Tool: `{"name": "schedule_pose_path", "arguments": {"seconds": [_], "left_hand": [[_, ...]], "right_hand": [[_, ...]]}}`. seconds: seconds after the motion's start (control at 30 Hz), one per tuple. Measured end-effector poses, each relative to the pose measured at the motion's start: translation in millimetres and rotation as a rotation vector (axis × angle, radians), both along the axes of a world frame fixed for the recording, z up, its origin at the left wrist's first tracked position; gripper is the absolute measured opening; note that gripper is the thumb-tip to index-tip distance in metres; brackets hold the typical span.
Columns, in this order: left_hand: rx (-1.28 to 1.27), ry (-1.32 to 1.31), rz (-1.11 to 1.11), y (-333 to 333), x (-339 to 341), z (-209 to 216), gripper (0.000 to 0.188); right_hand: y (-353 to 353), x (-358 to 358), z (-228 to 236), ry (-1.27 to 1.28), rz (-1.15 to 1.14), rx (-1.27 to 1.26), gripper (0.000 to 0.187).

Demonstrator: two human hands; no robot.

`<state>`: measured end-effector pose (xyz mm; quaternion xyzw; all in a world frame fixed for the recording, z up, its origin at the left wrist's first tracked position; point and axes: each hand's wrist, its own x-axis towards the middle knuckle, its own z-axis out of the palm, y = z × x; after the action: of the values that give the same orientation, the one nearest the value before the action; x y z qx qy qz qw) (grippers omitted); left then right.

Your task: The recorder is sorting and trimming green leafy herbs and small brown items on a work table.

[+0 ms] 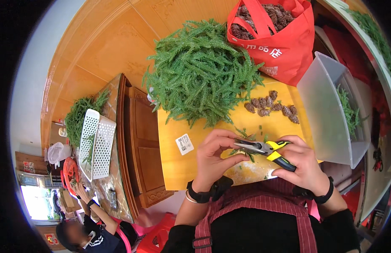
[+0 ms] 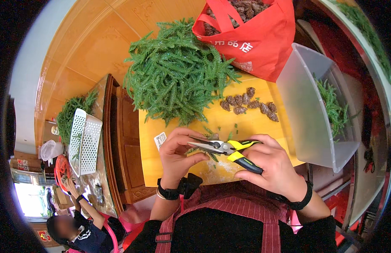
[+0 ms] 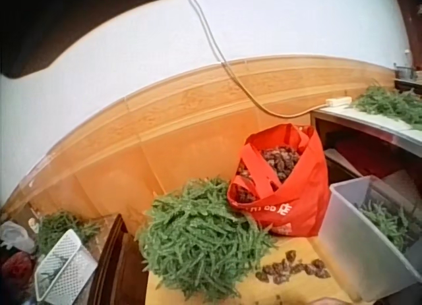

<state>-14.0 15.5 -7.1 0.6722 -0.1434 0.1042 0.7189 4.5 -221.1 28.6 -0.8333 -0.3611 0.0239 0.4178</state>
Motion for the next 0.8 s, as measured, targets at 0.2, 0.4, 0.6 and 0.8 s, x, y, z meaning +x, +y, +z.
{"name": "schedule_pose_path", "arguments": {"seconds": [0.2,0.4,0.6,0.8], "left_hand": [[-0.013,0.013,0.006,-3,-1,0,0.034],[-0.027,0.059,0.034,-6,0,-1,0.034],[0.000,0.108,0.016,-7,1,3,0.042],[-0.013,0.058,-0.035,-5,3,3,0.039]], "right_hand": [[5,-6,9,-0.178,-0.046,-0.152,0.033],[5,-12,10,-0.168,-0.060,-0.202,0.036],[6,-11,15,-0.176,-0.023,-0.222,0.038],[7,-10,19,-0.180,-0.023,-0.208,0.038]]}}
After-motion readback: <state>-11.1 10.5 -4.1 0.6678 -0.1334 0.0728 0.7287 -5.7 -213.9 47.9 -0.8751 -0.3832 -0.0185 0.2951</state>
